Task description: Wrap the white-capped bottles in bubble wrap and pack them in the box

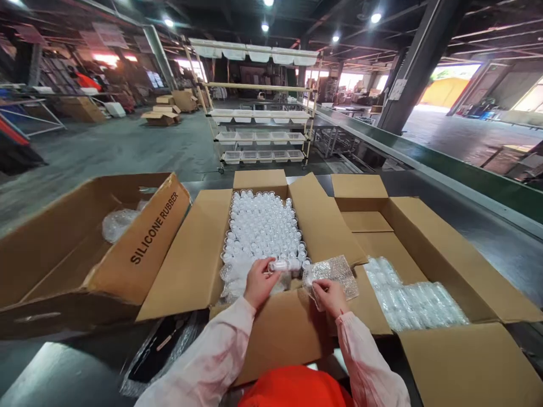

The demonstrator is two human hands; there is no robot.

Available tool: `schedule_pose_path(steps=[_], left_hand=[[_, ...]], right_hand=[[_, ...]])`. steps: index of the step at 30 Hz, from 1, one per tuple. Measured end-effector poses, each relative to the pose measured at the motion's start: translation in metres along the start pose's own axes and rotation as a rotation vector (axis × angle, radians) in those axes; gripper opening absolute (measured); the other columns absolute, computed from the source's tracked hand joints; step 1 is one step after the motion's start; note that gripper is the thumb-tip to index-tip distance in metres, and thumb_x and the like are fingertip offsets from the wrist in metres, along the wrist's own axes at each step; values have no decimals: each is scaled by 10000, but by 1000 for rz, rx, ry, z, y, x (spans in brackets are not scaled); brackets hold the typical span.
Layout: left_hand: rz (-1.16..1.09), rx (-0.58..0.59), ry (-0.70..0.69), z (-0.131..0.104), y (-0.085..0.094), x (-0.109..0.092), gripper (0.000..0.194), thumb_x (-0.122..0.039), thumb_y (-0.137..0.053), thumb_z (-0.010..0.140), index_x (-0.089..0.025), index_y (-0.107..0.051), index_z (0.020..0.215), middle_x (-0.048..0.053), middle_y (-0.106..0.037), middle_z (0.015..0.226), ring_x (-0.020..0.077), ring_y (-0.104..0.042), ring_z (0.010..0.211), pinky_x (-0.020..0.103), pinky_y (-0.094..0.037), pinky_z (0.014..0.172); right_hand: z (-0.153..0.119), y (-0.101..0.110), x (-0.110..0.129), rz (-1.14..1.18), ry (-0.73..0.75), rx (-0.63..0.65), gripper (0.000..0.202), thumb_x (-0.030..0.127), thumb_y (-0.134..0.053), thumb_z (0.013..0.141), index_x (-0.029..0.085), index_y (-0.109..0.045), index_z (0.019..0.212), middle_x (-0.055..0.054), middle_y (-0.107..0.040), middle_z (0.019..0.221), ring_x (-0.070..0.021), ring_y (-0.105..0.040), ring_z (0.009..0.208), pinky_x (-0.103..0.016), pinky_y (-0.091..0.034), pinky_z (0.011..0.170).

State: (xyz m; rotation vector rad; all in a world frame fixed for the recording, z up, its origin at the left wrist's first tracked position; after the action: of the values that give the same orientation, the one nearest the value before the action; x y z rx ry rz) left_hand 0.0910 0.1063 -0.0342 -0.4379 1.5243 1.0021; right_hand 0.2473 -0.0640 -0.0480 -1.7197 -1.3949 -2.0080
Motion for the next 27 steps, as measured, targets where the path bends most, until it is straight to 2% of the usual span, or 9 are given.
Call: schedule_pose_path(steps=[2,4,7,10,13,18,21,24,27], left_hand=[[-337,-24,58,-16,13,-3,478,-381,-711,659,-173,-592,1073,60,-610,970,180,-600,879,279,-488,772],[-506,37,130,-34,10,-3,540,-380,-764,601,-165,-603,1070,47,-645,919,171,-612,845,284,-492,781],[-431,28,198,-54,4,3,527,-348,-799,540,-144,-660,1006,40,-658,866,136,-584,704,264,-495,692],[-296,-38,197,-64,3,11,467,-314,-796,528,-149,-698,954,20,-647,786,110,-519,598,251,-463,598],[-256,7,162,-68,-4,14,417,-295,-795,535,-151,-714,917,-20,-589,622,98,-469,547,231,-405,540],[-549,76,461,-77,-25,39,649,-496,-795,509,-126,-657,1025,-29,-585,618,45,-375,437,187,-268,406],[-625,187,495,-80,-34,40,619,-536,-765,567,-122,-657,1014,-13,-615,658,16,-327,394,175,-206,370],[-693,223,440,-79,-32,33,558,-452,-825,532,-139,-658,963,14,-666,795,43,-499,524,159,-348,453],[-844,235,476,-77,-29,28,520,-382,-854,519,-162,-623,930,17,-664,882,119,-618,764,225,-490,684]], right_hand=[[0,-8,-3,29,-1,23,330,405,-536,727,158,-751,771,-89,-737,757,-265,-657,715,-366,-495,661],[-1,-15,-5,49,9,41,316,398,-546,723,159,-751,748,-80,-732,711,-258,-657,685,-353,-502,630],[-3,-18,-5,51,33,2,284,361,-532,723,178,-749,743,-67,-729,701,-257,-656,687,-359,-513,642],[-10,-13,0,25,70,-112,339,374,-473,767,189,-743,857,-91,-730,847,-273,-650,814,-408,-507,759],[-22,-14,12,-11,143,-166,358,396,-466,796,190,-731,921,-109,-707,876,-270,-626,837,-425,-484,802],[-45,-32,42,-63,312,-114,288,359,-479,841,238,-730,914,-83,-686,782,-222,-619,732,-363,-486,720],[-56,-39,55,-59,394,-108,286,349,-462,872,238,-719,935,-83,-677,756,-211,-621,700,-348,-488,670],[-60,-40,58,63,396,-102,255,359,-483,871,242,-703,925,-73,-680,773,-212,-623,724,-362,-498,696],[-61,-41,54,242,294,-80,259,433,-503,864,249,-676,922,-64,-670,792,-209,-611,704,-369,-508,677]])
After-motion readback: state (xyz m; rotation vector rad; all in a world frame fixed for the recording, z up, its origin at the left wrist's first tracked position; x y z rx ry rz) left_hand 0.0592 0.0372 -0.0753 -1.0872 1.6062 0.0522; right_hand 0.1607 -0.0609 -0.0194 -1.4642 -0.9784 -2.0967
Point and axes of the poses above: each hand's wrist, its own z-axis towards the middle knuckle, its own y-axis out of the back of the hand, x = y × z, the point moved 6 cm from there along z, towards the middle knuckle
